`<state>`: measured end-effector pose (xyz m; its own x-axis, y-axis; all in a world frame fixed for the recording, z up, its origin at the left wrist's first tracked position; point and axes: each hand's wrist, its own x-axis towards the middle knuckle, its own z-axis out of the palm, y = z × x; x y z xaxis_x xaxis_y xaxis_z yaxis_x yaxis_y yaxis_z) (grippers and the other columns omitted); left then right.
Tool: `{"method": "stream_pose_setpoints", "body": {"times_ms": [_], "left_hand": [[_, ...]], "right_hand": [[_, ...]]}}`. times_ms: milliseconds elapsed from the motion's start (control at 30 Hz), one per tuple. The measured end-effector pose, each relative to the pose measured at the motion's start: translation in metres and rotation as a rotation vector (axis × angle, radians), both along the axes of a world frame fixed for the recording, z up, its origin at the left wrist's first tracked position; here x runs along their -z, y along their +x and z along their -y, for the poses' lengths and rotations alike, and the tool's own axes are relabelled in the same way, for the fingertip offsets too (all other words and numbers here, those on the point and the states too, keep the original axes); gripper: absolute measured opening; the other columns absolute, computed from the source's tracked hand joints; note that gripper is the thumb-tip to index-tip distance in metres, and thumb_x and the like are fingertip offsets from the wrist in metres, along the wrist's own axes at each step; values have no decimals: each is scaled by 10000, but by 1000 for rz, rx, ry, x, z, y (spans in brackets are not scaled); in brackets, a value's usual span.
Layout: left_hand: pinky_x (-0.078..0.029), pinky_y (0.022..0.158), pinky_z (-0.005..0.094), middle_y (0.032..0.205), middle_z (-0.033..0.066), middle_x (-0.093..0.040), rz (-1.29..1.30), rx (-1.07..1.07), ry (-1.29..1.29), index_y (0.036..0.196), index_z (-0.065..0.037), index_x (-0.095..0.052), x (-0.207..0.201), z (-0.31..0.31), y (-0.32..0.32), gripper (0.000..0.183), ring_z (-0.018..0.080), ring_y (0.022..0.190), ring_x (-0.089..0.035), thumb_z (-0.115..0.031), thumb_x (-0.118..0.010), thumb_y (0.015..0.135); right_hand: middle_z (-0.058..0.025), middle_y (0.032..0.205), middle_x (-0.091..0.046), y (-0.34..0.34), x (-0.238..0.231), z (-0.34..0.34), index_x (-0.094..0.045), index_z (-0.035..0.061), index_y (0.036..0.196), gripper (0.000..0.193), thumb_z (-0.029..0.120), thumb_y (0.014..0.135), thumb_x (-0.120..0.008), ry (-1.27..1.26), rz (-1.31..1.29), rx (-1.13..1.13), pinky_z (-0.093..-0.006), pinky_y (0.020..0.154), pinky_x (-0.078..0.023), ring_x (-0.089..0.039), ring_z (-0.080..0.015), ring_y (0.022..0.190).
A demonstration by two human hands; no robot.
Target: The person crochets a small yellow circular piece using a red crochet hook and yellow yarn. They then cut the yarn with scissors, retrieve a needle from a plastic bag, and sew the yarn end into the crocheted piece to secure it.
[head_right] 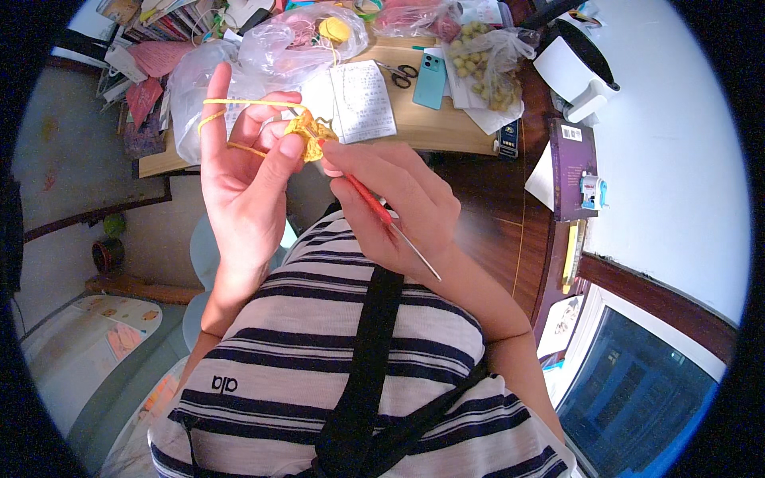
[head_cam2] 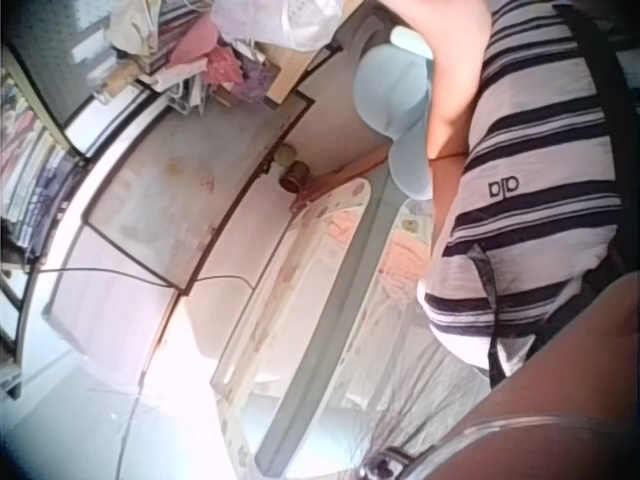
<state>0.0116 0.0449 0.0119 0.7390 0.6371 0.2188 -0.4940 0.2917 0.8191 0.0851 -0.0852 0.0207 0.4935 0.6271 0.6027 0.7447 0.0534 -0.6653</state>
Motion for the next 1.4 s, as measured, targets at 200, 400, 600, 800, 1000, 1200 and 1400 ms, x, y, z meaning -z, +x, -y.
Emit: {"method": "stream_pose_setpoints", "body": {"times_ms": [200, 400, 600, 800, 1000, 1200, 1400], "left_hand": [[-469, 849, 281, 1024, 93, -598, 33, 15, 112, 1473, -34, -130, 8, -8, -3, 748, 125, 923, -573, 78, -551, 865], [-455, 853, 266, 981, 79, -600, -34, -86, 310, 1473, -24, -116, 4, -12, -10, 810, 115, 886, -555, 109, -584, 825], [-408, 704, 178, 907, 42, -591, -47, -62, 402, 1471, -11, -94, 2, -8, -7, 862, 56, 710, -457, 131, -600, 787], [-412, 691, 181, 912, 50, -594, -43, -57, 447, 1471, -10, -99, 2, -8, -6, 862, 61, 720, -472, 133, -597, 782], [-421, 697, 194, 890, 51, -577, -20, -53, 448, 1471, -7, -100, 4, -8, -1, 863, 79, 755, -501, 133, -597, 780], [-449, 781, 248, 958, 93, -584, -110, -5, 483, 1471, -3, -62, 3, -6, -4, 847, 119, 826, -538, 88, -607, 829], [-444, 803, 245, 978, 88, -581, -57, -10, 490, 1473, -11, -57, 8, -10, -2, 847, 122, 851, -543, 83, -606, 835]], "right_hand": [[-118, 893, -676, -1, 7, -2, -635, 9, 1052, 305, -45, 757, -692, 35, 54, 21, -289, 694, -530, -662, -230, 794], [-108, 889, -667, 22, 6, 8, -656, -1, 990, 154, 58, 849, -641, -53, -461, 151, -242, 705, -495, -641, -152, 780], [-35, 822, -659, 12, -11, -5, -660, 25, 959, 134, 125, 871, -651, -93, -487, -39, -209, 662, -431, -569, -65, 747], [-5, 746, -626, 5, -8, -12, -636, 13, 892, 135, 146, 876, -648, -71, -725, -38, -203, 631, -426, -535, -55, 682], [3, 734, -617, 3, -10, -16, -623, -10, 882, 149, 139, 890, -621, -81, -824, -4, -197, 629, -428, -528, -39, 678], [1, 763, -616, 6, -9, -17, -618, -17, 910, 172, 153, 915, -597, -65, -928, -19, -183, 627, -426, -534, -36, 691], [-1, 787, -611, 10, -9, -17, -613, -19, 927, 194, 173, 932, -586, -55, -985, -79, -178, 635, -429, -536, -31, 710]]}}
